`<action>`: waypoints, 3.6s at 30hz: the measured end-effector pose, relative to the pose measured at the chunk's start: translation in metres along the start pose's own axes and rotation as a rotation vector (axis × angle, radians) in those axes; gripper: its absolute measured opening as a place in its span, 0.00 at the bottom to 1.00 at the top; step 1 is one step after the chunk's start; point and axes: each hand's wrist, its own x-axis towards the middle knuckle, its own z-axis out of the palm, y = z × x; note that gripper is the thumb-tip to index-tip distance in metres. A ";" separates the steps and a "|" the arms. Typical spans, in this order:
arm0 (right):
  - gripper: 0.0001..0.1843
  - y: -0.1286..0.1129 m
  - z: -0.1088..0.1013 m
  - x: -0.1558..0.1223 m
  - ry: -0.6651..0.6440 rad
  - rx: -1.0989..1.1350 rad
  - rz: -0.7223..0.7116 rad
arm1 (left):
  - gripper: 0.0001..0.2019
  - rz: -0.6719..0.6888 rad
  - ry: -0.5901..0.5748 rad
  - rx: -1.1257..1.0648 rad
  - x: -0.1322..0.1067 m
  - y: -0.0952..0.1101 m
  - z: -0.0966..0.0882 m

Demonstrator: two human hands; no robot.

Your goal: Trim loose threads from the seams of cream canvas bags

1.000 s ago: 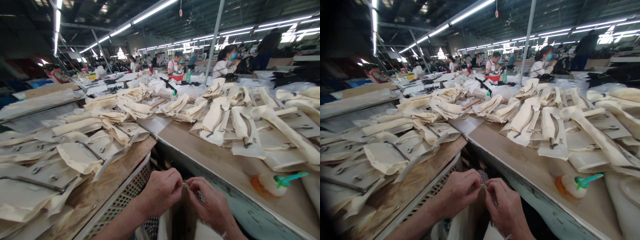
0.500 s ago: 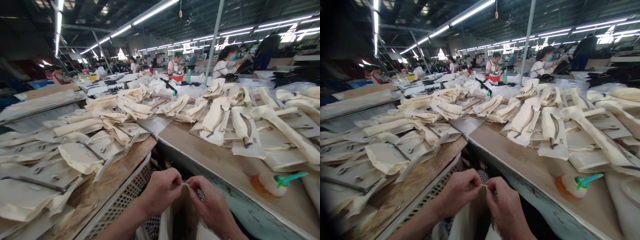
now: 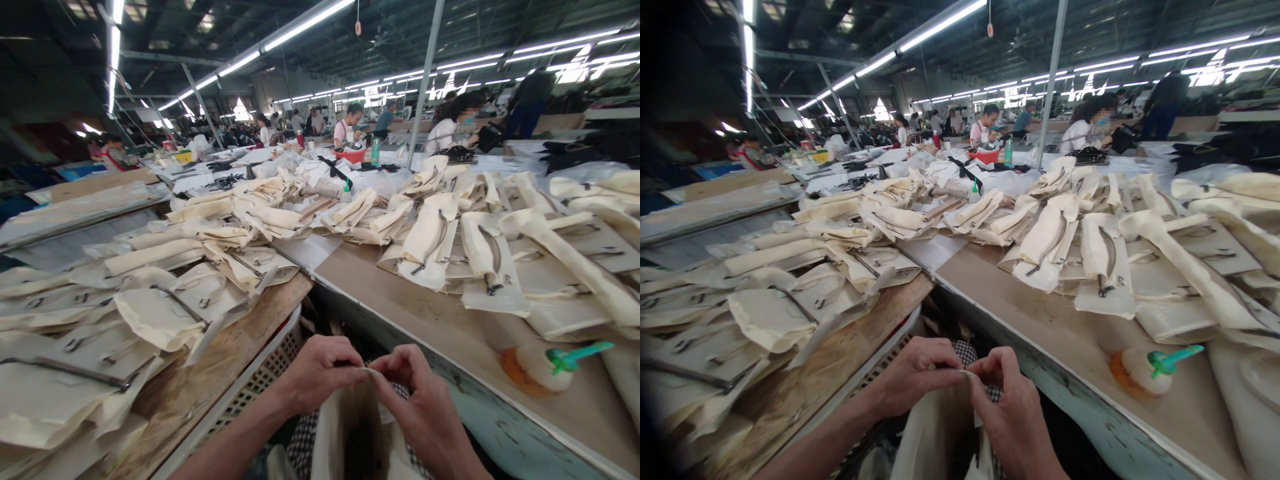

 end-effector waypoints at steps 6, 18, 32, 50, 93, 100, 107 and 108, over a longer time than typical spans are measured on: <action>0.15 -0.006 -0.005 0.003 -0.028 0.110 0.089 | 0.06 0.000 -0.060 0.059 0.002 0.004 -0.003; 0.21 0.021 0.001 -0.032 0.072 -0.465 -0.062 | 0.09 0.174 -0.102 0.266 0.011 0.004 -0.004; 0.19 0.022 0.002 -0.026 0.172 -0.563 -0.310 | 0.07 0.391 -0.190 0.593 0.028 0.005 -0.005; 0.22 0.028 -0.012 -0.027 0.158 -0.685 -0.186 | 0.07 0.166 -0.093 0.386 0.024 0.011 0.006; 0.25 0.035 0.004 -0.030 0.199 -0.683 -0.312 | 0.06 0.510 -0.264 0.769 0.034 0.013 -0.005; 0.25 0.030 0.005 -0.029 0.155 -0.703 -0.290 | 0.06 0.429 -0.159 0.746 0.025 0.014 0.009; 0.24 0.026 0.006 -0.035 0.140 -0.679 -0.227 | 0.07 0.249 -0.120 0.481 0.010 0.013 -0.006; 0.23 0.026 0.006 -0.035 0.144 -0.673 -0.220 | 0.07 0.248 -0.099 0.482 0.007 0.012 -0.005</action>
